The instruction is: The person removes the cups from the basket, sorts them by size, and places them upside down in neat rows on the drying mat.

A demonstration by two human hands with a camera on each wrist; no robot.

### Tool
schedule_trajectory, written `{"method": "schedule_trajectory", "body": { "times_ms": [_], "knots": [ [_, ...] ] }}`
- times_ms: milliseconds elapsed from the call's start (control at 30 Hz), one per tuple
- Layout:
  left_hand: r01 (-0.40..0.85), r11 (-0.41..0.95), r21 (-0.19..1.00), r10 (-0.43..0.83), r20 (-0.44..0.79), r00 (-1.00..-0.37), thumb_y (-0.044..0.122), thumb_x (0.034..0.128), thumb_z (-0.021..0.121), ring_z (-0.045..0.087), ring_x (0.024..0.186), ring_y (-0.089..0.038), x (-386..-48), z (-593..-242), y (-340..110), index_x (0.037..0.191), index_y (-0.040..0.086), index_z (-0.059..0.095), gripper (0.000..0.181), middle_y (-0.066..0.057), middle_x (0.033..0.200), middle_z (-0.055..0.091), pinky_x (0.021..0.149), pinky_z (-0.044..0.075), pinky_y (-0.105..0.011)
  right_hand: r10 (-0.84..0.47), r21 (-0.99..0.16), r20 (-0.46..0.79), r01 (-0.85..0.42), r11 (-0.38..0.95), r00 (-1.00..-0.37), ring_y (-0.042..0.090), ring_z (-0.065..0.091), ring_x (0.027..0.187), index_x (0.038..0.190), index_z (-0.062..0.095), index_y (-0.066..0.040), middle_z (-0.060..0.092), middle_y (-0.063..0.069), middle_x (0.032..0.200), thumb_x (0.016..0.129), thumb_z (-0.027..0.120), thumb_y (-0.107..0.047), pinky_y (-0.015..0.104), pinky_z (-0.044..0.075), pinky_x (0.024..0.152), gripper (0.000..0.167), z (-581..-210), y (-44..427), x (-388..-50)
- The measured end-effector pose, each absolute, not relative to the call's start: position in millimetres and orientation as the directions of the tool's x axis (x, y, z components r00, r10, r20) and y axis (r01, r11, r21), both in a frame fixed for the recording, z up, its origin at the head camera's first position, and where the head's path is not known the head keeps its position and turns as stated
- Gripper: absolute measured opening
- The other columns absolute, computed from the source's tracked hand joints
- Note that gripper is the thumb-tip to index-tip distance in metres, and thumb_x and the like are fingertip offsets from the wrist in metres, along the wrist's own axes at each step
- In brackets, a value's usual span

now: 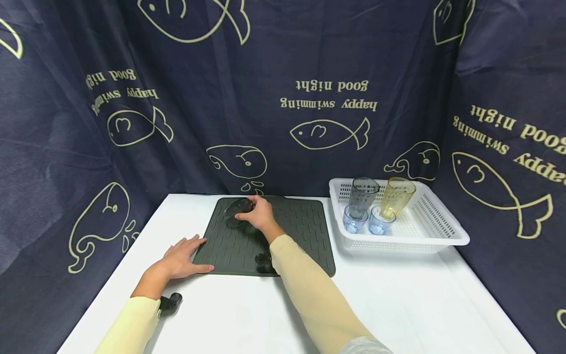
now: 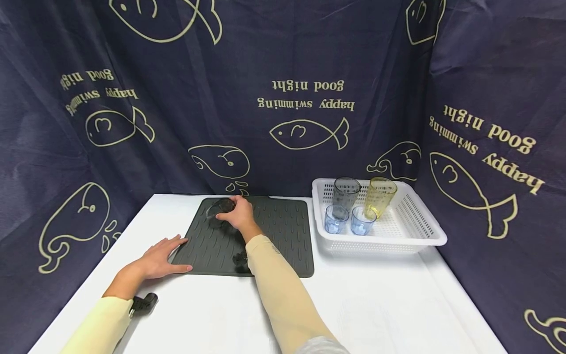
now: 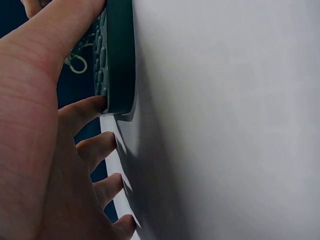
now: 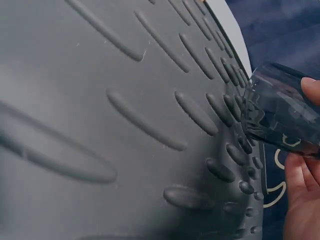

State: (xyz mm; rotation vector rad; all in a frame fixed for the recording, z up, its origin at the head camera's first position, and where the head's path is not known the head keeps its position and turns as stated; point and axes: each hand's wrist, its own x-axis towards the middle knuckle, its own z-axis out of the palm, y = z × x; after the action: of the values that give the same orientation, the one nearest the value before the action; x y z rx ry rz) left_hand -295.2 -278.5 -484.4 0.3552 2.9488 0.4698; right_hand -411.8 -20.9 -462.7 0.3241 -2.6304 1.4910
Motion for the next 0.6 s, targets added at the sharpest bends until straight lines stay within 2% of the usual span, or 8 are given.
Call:
{"method": "schedule_trajectory", "body": {
  "times_ms": [167,367,600],
  "knots": [
    [0.205,0.923,0.326,0.249,-0.101,-0.963,0.07,0.0779,0.075,0.023,0.148,-0.059,-295.2,-484.8,-278.4,0.155,0.006,0.041,0.106,-0.028,0.163,0.032,0.116,0.018,-0.079,-0.13,-0.842,0.192,-0.231,0.487,-0.973,0.024,0.067,0.12,0.138,0.062,-0.012,0.071,0.007,0.129,0.077,0.093,-0.025,0.034,0.054,0.104,0.07,-462.6,-26.0,-412.7],
    [0.201,0.924,0.326,0.246,-0.102,-0.964,0.07,0.0778,0.075,0.023,0.148,-0.06,-295.0,-483.2,-278.1,0.155,0.005,0.041,0.106,-0.029,0.162,0.032,0.116,0.018,-0.078,-0.167,-0.861,0.231,-0.281,0.423,-0.958,0.027,0.064,0.127,0.139,0.06,-0.009,0.067,0.009,0.135,0.078,0.091,-0.015,0.037,0.051,0.11,0.069,-462.8,-31.5,-410.9],
    [0.19,0.923,0.334,0.241,-0.116,-0.964,0.07,0.078,0.076,0.022,0.148,-0.06,-294.2,-481.4,-276.9,0.155,0.005,0.041,0.107,-0.029,0.163,0.03,0.117,0.018,-0.078,-0.127,-0.908,0.197,-0.23,0.349,-0.972,0.025,0.069,0.119,0.138,0.058,-0.007,0.067,0.011,0.134,0.076,0.091,-0.01,0.031,0.057,0.101,0.071,-469.9,-41.0,-410.4]
  ]
}}
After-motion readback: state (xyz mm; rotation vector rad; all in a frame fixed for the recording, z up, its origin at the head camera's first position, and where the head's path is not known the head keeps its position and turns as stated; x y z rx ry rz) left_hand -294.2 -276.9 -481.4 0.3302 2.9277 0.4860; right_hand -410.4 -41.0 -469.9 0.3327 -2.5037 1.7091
